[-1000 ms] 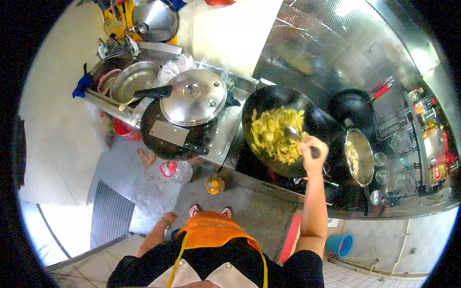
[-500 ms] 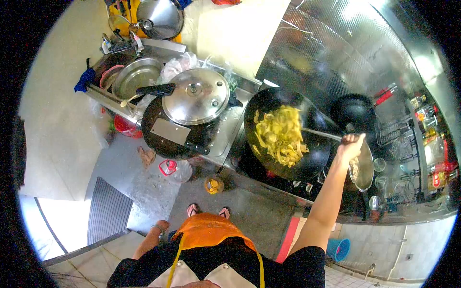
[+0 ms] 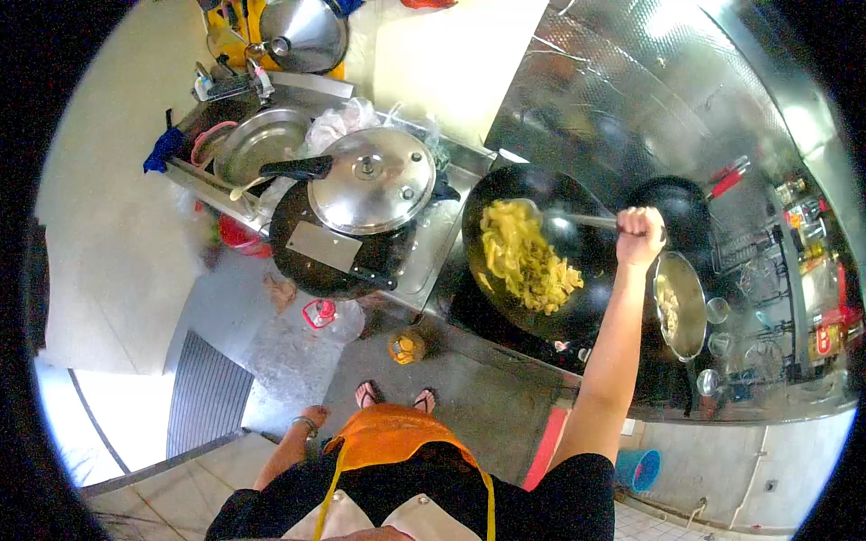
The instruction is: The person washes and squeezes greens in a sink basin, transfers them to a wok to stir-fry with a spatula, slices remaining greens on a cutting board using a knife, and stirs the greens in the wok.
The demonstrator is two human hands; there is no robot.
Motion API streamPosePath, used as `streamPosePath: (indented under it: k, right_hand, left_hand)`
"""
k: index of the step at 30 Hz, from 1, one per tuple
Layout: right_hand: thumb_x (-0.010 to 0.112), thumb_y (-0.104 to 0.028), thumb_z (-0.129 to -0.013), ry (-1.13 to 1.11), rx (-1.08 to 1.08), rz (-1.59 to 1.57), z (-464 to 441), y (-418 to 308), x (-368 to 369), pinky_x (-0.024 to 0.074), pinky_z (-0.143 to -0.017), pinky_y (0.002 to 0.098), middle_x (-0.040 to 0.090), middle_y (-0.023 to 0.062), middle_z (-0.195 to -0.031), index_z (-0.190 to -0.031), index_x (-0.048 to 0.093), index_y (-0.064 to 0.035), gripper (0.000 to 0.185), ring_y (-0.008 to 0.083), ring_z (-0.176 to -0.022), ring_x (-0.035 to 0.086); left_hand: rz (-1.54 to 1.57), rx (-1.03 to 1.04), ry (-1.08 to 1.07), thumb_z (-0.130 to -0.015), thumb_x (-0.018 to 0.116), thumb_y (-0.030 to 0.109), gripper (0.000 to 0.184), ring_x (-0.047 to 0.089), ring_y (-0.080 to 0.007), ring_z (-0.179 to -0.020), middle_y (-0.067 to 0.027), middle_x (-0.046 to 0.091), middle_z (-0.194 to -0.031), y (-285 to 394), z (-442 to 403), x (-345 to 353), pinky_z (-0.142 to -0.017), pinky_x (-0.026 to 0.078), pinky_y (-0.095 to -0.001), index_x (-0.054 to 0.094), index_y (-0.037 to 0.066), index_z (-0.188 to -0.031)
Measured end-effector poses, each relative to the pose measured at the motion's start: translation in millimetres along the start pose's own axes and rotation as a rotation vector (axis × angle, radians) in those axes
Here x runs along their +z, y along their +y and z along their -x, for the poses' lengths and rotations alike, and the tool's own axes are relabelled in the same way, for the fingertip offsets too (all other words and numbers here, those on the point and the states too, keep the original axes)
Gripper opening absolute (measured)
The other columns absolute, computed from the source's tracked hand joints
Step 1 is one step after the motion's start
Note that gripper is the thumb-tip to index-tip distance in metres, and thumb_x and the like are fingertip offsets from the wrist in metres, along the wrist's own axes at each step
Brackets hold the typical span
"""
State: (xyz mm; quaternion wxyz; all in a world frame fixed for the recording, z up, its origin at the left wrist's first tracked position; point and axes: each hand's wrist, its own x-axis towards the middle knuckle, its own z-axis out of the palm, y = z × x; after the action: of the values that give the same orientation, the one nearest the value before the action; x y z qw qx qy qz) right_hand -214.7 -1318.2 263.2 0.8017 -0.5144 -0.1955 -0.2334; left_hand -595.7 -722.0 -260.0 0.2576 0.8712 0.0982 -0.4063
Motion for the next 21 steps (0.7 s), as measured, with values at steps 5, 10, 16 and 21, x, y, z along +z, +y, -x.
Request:
streamPosePath:
  k: [5,10,16,21]
  right_hand:
    - [0.052,-0.015,-0.085,-0.313,0.050,0.017,28,-68,49,0.0278,-0.052,0.0298,0.033,-0.0017,-0.051,-0.060,0.033,-0.0127,0.031,0.0121,-0.048,0.030]
    - [0.056,-0.013,-0.080,-0.238,0.069,0.104,81,-80,81,0.0264,-0.049,0.0282,0.035,-0.0014,-0.051,-0.058,0.034,-0.0123,0.031,0.0112,-0.046,0.031]
    - [0.058,-0.004,-0.078,-0.141,-0.041,0.465,105,-16,49,0.0299,-0.053,0.0249,0.045,0.0046,-0.062,-0.062,0.038,-0.0039,0.026,0.0133,-0.059,0.041]
    - [0.058,-0.011,-0.087,0.501,-0.358,0.425,82,-65,11,0.0329,-0.047,0.0271,0.047,0.0026,-0.059,-0.065,0.045,-0.0074,0.027,0.0133,-0.052,0.044]
  left_hand:
    - [0.087,-0.088,-0.056,-0.086,0.055,0.029,0.029,0.061,-0.0290,-0.103,-0.0125,0.066,-0.108,-14,-9,-8,-0.088,0.048,-0.0386,0.067,0.014,-0.107]
    - [0.010,-0.014,-0.009,-0.085,0.056,0.029,0.027,0.063,-0.0286,-0.099,-0.0108,0.067,-0.104,3,1,-26,-0.087,0.049,-0.0382,0.069,0.015,-0.103]
    - [0.134,-0.051,-0.059,-0.084,0.056,0.030,0.027,0.063,-0.0297,-0.097,-0.0123,0.068,-0.101,26,-4,-34,-0.086,0.049,-0.0380,0.069,0.015,-0.101]
    - [0.173,-0.076,0.068,-0.083,0.055,0.027,0.025,0.063,-0.0305,-0.096,-0.0132,0.067,-0.101,30,-11,-31,-0.086,0.049,-0.0377,0.070,0.014,-0.098]
